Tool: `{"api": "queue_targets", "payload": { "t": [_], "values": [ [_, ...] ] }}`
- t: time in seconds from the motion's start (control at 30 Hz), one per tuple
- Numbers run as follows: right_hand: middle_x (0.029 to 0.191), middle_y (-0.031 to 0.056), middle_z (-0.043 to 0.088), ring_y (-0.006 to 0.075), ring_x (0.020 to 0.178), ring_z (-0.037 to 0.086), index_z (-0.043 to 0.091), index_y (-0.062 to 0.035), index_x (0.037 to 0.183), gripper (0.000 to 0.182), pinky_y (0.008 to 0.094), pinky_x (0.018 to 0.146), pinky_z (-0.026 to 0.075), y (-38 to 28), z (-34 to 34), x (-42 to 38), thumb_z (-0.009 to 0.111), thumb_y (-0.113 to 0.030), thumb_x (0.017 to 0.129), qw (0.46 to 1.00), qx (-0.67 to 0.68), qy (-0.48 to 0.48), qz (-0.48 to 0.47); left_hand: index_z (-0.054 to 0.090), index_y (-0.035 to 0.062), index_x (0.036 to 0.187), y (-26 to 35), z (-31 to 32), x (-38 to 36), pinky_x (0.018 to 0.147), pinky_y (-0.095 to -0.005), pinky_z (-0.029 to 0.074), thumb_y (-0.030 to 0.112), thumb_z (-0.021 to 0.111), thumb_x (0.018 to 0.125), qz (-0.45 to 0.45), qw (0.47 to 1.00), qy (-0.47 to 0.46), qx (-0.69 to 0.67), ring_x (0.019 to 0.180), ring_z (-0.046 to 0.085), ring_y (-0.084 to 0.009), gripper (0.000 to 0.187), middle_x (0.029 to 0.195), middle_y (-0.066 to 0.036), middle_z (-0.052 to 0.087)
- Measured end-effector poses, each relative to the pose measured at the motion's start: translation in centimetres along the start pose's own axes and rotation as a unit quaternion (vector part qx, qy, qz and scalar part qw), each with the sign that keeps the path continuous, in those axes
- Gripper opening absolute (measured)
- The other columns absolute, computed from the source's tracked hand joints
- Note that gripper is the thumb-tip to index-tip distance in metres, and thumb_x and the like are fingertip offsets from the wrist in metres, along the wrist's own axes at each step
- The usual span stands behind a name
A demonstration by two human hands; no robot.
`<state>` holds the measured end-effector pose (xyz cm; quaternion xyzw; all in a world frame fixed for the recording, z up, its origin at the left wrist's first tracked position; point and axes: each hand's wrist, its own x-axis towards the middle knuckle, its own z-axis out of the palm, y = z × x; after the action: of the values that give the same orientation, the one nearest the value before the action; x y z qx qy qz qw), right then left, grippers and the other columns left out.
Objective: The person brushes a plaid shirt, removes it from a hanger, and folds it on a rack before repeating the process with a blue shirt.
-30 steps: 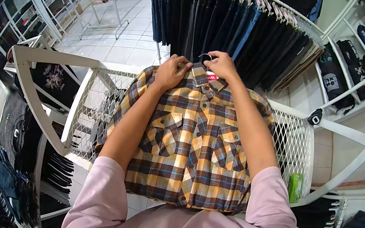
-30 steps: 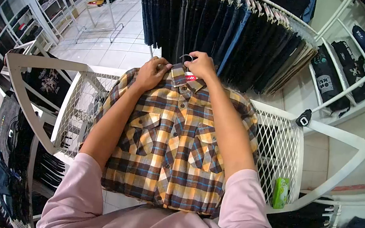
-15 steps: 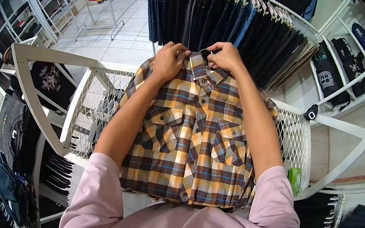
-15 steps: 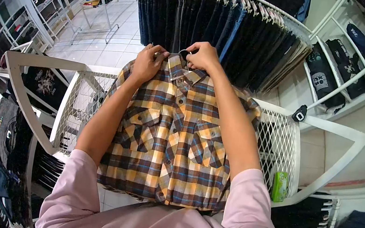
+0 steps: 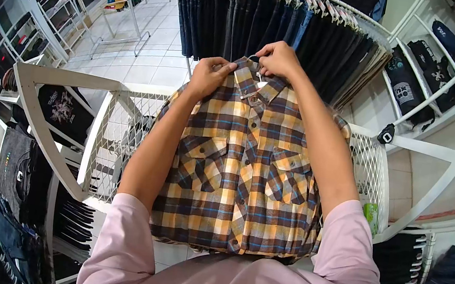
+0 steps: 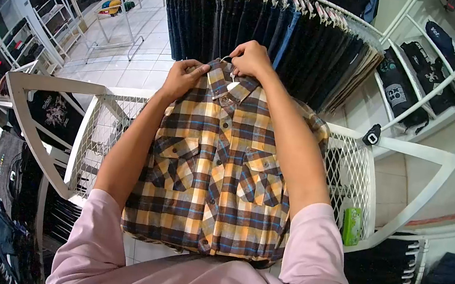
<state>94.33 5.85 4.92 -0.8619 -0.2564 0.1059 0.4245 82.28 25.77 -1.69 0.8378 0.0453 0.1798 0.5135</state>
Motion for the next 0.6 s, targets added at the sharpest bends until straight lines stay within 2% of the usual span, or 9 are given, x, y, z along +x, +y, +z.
{"api": "queue_targets", "payload": {
  "t": [0.07,0.17,0.27,0.37,0.43,0.57,0.6],
  "values": [
    [0.089,0.0147,0.079,0.0188,0.073,0.078,0.078,0.0007,0.105,0.021,0.0306,0.069,0.065,0.0,0.4,-0.6,0.068,-0.002,0.086,0.999,0.002,-0.039,0.009,0.079,-0.0004,0.102,-0.1,0.0,0.0,0.072,-0.0328,0.055,0.035,0.075,0.094,0.018,1.000,0.024,0.009,0.074,0.071,-0.0177,0.037,0.082,-0.013,0.076],
    [0.087,0.0136,0.077,0.0164,0.071,0.076,0.075,0.0054,0.108,0.022,0.0284,0.062,0.063,-0.1,0.6,-1.6,0.066,0.001,0.088,0.998,0.008,-0.066,0.015,0.079,0.0001,0.102,0.2,0.0,0.1,0.073,-0.0344,0.056,0.036,0.075,0.094,0.023,0.999,0.037,0.016,0.077,0.073,-0.0218,0.037,0.084,-0.016,0.077],
    [0.088,0.0123,0.076,0.0155,0.073,0.072,0.076,0.0036,0.108,0.024,0.0302,0.067,0.059,0.9,0.9,-1.9,0.070,-0.001,0.086,0.992,-0.041,-0.119,-0.021,0.078,-0.0009,0.103,-1.5,0.7,1.0,0.068,-0.0288,0.053,0.032,0.074,0.098,0.077,0.994,0.065,0.045,0.073,0.063,-0.0105,0.034,0.078,-0.006,0.072],
    [0.089,0.0071,0.076,0.0143,0.079,0.068,0.078,0.0013,0.106,0.024,0.0318,0.077,0.055,1.2,1.0,-2.8,0.070,-0.003,0.084,0.978,-0.074,-0.189,-0.051,0.080,0.0033,0.105,-1.5,0.9,0.9,0.083,-0.0411,0.055,0.039,0.075,0.093,0.012,0.995,0.077,0.064,0.091,0.073,-0.0344,0.038,0.096,-0.022,0.074],
    [0.091,0.0055,0.077,0.0143,0.082,0.068,0.077,0.0019,0.104,0.022,0.0317,0.080,0.054,2.0,1.2,-3.2,0.066,-0.002,0.085,0.968,-0.064,-0.232,-0.071,0.080,0.0048,0.104,-1.0,1.1,0.6,0.085,-0.0434,0.054,0.041,0.075,0.093,0.016,0.991,0.091,0.100,0.093,0.071,-0.0359,0.039,0.098,-0.021,0.072],
    [0.092,0.0118,0.075,0.0230,0.089,0.069,0.079,0.0000,0.100,0.033,0.0351,0.087,0.054,2.4,1.3,-3.7,0.052,0.006,0.082,0.963,-0.173,-0.199,-0.058,0.080,0.0066,0.103,-0.4,1.4,0.0,0.084,-0.0461,0.054,0.042,0.076,0.092,0.041,0.977,0.116,0.173,0.093,0.070,-0.0371,0.037,0.098,-0.021,0.070],
    [0.106,0.0156,0.073,0.0297,0.100,0.069,0.081,-0.0033,0.098,0.037,0.0379,0.092,0.054,3.5,1.1,-4.7,0.050,0.006,0.079,0.979,-0.099,-0.081,-0.159,0.080,0.0071,0.103,-0.3,1.4,-0.3,0.084,-0.0468,0.053,0.042,0.076,0.091,0.041,0.976,0.118,0.180,0.094,0.069,-0.0374,0.037,0.098,-0.021,0.069]
  ]
}}
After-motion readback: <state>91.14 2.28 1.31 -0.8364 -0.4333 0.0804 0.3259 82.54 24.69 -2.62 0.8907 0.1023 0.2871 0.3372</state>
